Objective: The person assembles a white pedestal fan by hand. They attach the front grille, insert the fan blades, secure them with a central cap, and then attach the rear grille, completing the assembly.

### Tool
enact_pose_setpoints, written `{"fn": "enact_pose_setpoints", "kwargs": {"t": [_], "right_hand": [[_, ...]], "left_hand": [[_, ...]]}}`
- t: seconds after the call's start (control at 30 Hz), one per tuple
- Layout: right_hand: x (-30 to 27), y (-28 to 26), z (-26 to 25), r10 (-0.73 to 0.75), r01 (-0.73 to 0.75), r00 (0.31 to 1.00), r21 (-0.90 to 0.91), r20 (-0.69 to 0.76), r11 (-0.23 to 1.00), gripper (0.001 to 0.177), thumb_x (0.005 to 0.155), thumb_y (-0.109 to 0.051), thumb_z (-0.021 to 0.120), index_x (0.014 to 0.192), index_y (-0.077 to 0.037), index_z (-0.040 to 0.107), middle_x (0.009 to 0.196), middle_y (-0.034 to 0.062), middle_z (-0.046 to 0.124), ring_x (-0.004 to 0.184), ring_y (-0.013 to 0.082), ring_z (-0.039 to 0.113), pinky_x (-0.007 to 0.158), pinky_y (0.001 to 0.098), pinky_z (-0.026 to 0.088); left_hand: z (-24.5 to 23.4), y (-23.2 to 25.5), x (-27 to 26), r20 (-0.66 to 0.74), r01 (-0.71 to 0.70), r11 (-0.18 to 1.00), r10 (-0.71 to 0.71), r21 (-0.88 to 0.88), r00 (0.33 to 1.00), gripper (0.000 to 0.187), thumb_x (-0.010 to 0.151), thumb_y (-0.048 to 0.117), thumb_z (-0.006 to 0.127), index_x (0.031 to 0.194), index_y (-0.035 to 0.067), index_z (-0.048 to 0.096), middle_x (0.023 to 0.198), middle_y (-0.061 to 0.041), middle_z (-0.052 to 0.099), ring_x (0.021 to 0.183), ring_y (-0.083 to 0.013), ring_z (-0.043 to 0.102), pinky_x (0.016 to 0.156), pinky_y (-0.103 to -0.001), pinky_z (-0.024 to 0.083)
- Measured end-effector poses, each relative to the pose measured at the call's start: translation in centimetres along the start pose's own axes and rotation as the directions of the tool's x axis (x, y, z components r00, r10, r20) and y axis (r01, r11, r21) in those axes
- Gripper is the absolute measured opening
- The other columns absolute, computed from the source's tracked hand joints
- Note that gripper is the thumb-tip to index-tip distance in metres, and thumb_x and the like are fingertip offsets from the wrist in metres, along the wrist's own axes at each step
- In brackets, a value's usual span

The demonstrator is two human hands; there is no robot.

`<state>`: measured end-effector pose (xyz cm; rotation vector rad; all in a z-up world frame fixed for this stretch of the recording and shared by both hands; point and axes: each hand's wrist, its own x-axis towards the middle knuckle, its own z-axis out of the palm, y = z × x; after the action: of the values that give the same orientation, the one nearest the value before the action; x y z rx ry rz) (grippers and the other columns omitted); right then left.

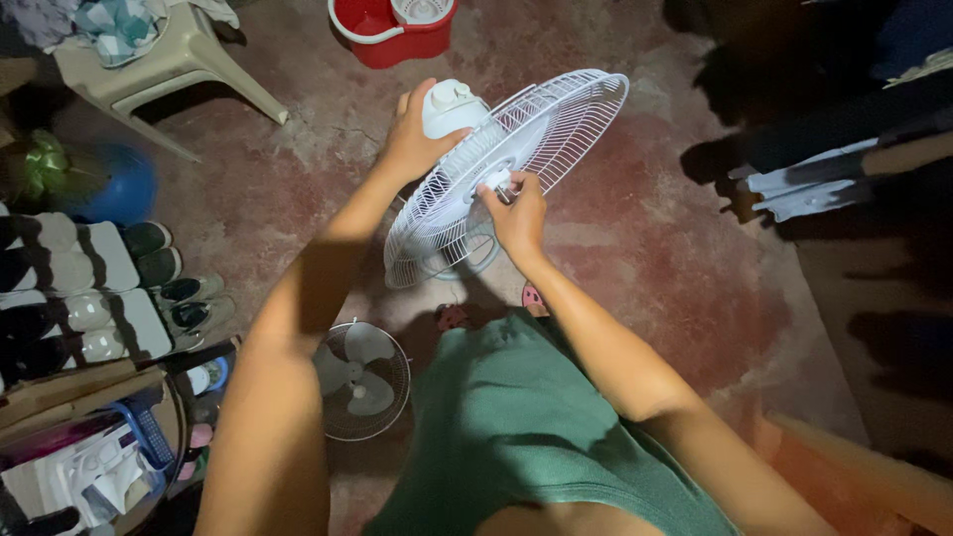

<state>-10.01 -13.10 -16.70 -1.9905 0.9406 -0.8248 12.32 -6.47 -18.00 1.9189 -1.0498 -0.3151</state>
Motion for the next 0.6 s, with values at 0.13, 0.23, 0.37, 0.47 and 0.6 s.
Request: {"fn": "enact_pose_setpoints", "kwargs": {"t": [0.13,0.23,0.37,0.47,0.6], "right_hand": [[1.9,0.9,0.0,0.489,-0.600,0.800,0.465,0.348,0.651,0.037,0.092,-0.019,0.076,0.102,0.008,0.053,0.085,0.0169,0.071,0.067,0.0203,0.072,0.057,0.0292,0.056],[2.4,1.1,-0.3,0.507,-0.705,0.709,0.481,0.490,0.521,0.039,0.092,-0.025,0.073,0.103,0.006,0.051,0.086,0.0187,0.071,0.067,0.0215,0.073,0.058,0.0305,0.060],[1.3,1.0,-0.6,0.257,-0.402,0.899,0.438,0.353,0.804,0.054,0.085,-0.022,0.078,0.115,0.003,0.040,0.089,0.0211,0.073,0.071,0.0229,0.070,0.058,0.0325,0.058],[1.8,1.2,-0.8,0.441,-0.679,0.730,0.481,0.522,0.555,0.054,0.088,-0.037,0.067,0.116,0.005,0.049,0.086,0.0213,0.074,0.069,0.0231,0.075,0.060,0.0315,0.061],[2.3,1.8,-1.0,0.621,-0.900,0.428,0.248,0.657,0.359,0.073,0.089,-0.060,0.054,0.112,0.010,0.055,0.083,0.0232,0.072,0.064,0.0262,0.074,0.056,0.0333,0.062]], "left_hand": [[0.5,-0.4,0.6,-0.014,0.024,1.000,-0.024,-0.004,1.000,0.095,0.080,0.041,0.092,0.154,0.011,0.040,0.142,-0.021,0.050,0.132,-0.0395,0.055,0.106,-0.046,0.050],[0.7,-0.9,0.8,0.001,0.037,0.999,-0.037,-0.004,0.999,0.096,0.079,0.040,0.093,0.153,0.012,0.040,0.144,-0.021,0.049,0.132,-0.0399,0.055,0.105,-0.046,0.049],[0.9,-1.4,0.9,0.003,0.043,0.999,-0.043,-0.006,0.999,0.098,0.078,0.041,0.095,0.153,0.012,0.040,0.143,-0.021,0.049,0.133,-0.0393,0.055,0.107,-0.045,0.049],[0.8,-1.3,1.3,0.019,0.011,0.998,-0.009,-0.062,1.000,0.095,0.081,0.039,0.093,0.154,0.011,0.039,0.144,-0.022,0.049,0.133,-0.0394,0.056,0.107,-0.045,0.049],[0.3,-0.9,0.8,0.036,0.050,0.998,-0.049,-0.024,0.998,0.095,0.081,0.039,0.092,0.154,0.011,0.039,0.143,-0.023,0.049,0.132,-0.0391,0.056,0.106,-0.045,0.050]]}}
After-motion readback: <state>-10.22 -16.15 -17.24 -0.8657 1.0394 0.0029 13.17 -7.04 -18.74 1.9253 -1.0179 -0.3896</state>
